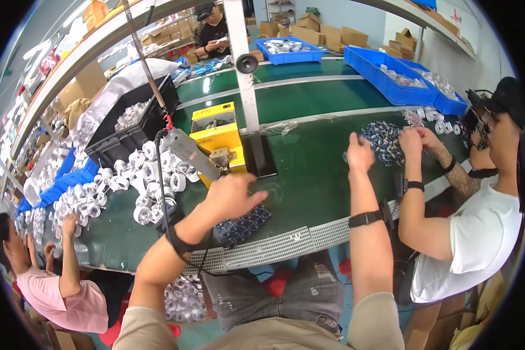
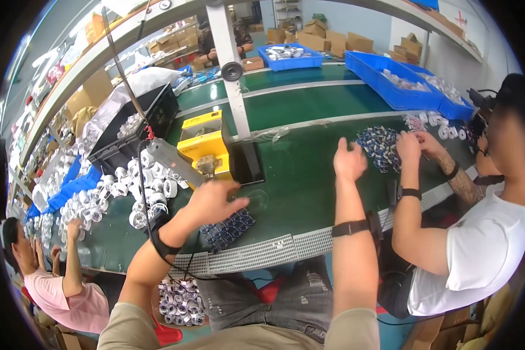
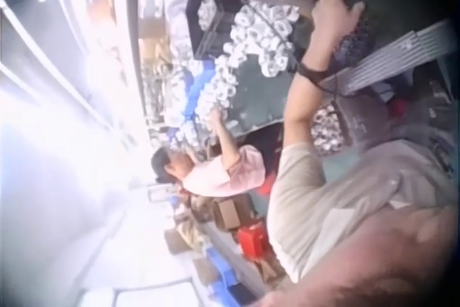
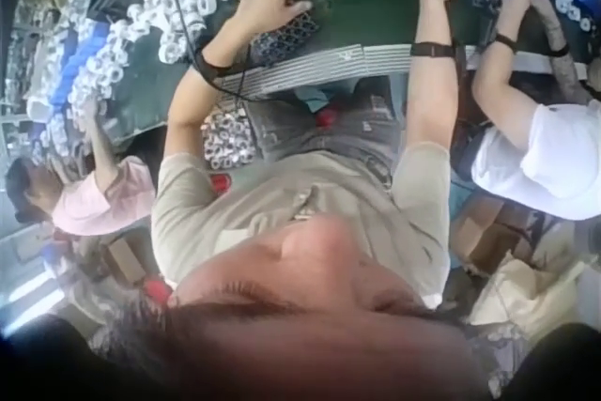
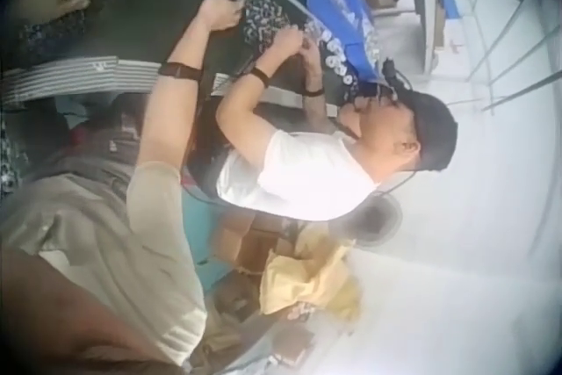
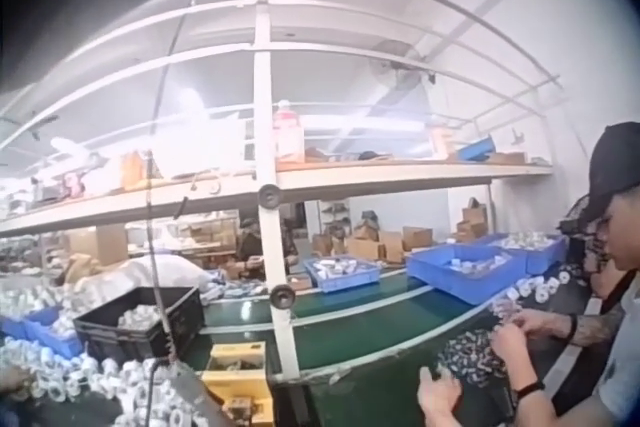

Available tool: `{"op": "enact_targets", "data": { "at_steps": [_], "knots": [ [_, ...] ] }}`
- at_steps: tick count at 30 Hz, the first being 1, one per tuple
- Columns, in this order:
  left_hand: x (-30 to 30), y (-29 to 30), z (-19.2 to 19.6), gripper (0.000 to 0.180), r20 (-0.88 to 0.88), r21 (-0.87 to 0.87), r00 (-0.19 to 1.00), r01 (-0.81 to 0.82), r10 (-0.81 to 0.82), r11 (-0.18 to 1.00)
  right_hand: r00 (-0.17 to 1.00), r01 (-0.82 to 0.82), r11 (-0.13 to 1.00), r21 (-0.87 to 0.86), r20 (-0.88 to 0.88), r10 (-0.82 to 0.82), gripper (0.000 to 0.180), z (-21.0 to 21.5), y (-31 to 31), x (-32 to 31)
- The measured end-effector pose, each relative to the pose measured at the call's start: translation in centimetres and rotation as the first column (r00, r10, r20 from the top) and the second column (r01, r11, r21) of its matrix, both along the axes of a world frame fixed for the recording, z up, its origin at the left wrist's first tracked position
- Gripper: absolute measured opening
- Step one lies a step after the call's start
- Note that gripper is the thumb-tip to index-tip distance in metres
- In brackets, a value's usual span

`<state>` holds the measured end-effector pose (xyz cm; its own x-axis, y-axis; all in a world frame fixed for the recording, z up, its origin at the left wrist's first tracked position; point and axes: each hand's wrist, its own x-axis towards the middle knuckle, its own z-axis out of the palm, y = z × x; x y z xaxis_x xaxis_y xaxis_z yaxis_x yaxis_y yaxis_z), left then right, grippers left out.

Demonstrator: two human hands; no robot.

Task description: Assembling small electronic parts into a grid tray and using an electric screwdriver to secure components at a factory workbench.

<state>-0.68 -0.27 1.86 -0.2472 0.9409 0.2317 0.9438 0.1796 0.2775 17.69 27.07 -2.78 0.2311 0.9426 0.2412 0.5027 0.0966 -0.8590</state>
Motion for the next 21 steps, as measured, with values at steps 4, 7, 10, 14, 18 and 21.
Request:
{"op": "enact_targets", "data": {
  "at_steps": [4,7,10,14,18,21],
  "knots": [
    [0.1,-5.1,-1.3,0.068,-0.049,-0.162,0.991,-0.13,0.124,0.978,0.928,-0.365,0.696,0.618,0.302,0.219,0.037,-0.1,-6.5,-2.3],
    [1.2,-6.5,-2.7,0.074,-0.097,-0.054,0.99,-0.104,0.098,0.993,0.559,-0.781,0.624,-0.025,0.418,0.716,0.039,1.2,-15.5,-4.9],
    [1.3,-7.0,-5.6,0.075,-0.159,0.082,0.986,-0.032,0.045,0.996,0.426,-0.831,0.556,-0.005,0.637,0.642,0.046,0.0,-20.2,-6.9],
    [1.5,-6.4,-6.1,0.063,-0.078,0.18,0.997,0.01,0.004,0.984,0.458,-0.811,0.585,-0.011,0.61,0.647,0.039,-1.0,-21.4,-8.5],
    [1.6,-6.5,-6.3,0.06,-0.054,0.212,0.998,-0.004,0.016,0.977,0.508,-0.796,0.605,0.012,0.558,0.657,0.034,-1.4,-21.6,-8.4],
    [1.5,-6.6,-6.4,0.062,0.07,0.214,0.998,-0.01,-0.005,0.977,0.51,-0.786,0.616,-0.048,0.513,0.69,0.03,-1.2,-21.9,-8.1]
  ]
}}
